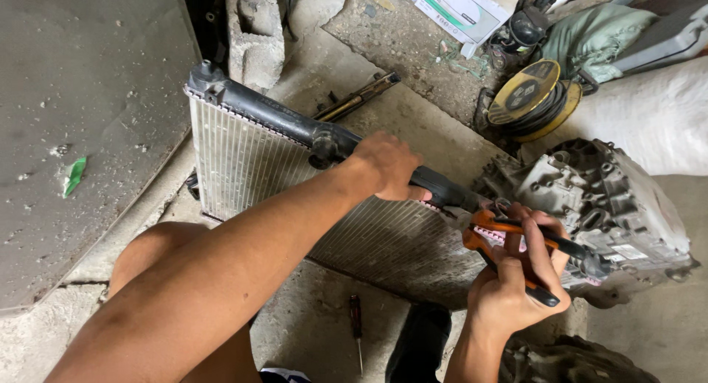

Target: The person uses pliers and a screwdriver to remove a hose clamp from a car radiator. They then use the screwdriver to pry at the radiator's edge.

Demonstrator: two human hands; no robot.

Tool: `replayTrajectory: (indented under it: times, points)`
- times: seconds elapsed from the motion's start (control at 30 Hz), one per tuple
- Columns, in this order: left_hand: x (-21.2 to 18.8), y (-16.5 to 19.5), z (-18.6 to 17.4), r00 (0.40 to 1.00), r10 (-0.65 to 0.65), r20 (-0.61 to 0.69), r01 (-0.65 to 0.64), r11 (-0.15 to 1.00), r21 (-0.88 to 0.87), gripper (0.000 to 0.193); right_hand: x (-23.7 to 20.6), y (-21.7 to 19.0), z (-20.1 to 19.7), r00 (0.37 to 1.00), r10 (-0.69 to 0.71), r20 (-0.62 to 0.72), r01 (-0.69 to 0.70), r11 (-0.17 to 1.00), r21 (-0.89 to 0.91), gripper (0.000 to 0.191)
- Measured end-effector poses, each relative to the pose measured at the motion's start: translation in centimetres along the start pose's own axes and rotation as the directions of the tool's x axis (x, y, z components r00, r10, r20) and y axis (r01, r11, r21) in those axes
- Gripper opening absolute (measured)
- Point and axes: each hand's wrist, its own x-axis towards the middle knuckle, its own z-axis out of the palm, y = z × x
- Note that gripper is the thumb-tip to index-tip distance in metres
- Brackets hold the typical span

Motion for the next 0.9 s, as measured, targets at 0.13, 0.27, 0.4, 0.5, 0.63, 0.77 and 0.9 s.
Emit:
replayTrajectory:
  times: [0.13,0.27,0.4,0.5,0.63,0.77,0.9]
  points:
    - [0.2,-0.1,0.3,1.000,-0.007,-0.018,0.007,1.000,-0.013,0.071,-0.4,-0.1,0.4,0.998,-0.028,0.052,0.036,0.985,-0.170,0.045]
    - [0.5,-0.1,0.5,0.999,0.006,-0.036,-0.006,1.000,0.004,0.070,-1.1,0.0,0.7,0.987,-0.109,0.116,0.136,0.956,-0.262,0.036]
    - [0.6,0.0,0.4,1.000,0.005,-0.015,-0.005,1.000,-0.001,0.069,-1.3,0.5,0.3,0.991,-0.085,0.098,0.102,0.978,-0.181,0.034]
    - [0.4,0.3,0.2,1.000,-0.013,0.025,0.013,1.000,-0.002,0.068,-0.9,1.4,-0.3,0.987,-0.134,0.093,0.149,0.973,-0.174,0.040]
    - [0.0,0.4,-0.1,1.000,-0.021,0.015,0.022,1.000,-0.014,0.066,-0.4,2.9,-0.6,0.965,-0.254,0.071,0.263,0.938,-0.224,0.025]
    - [0.0,0.1,-0.2,1.000,-0.015,0.010,0.016,1.000,-0.019,0.066,0.3,4.2,-0.5,0.959,-0.282,0.012,0.282,0.955,-0.096,0.001]
    - [0.6,-0.2,0.3,1.000,-0.019,-0.003,0.019,1.000,-0.012,0.069,0.3,4.9,-0.2,0.954,-0.301,-0.010,0.299,0.950,-0.087,0.009]
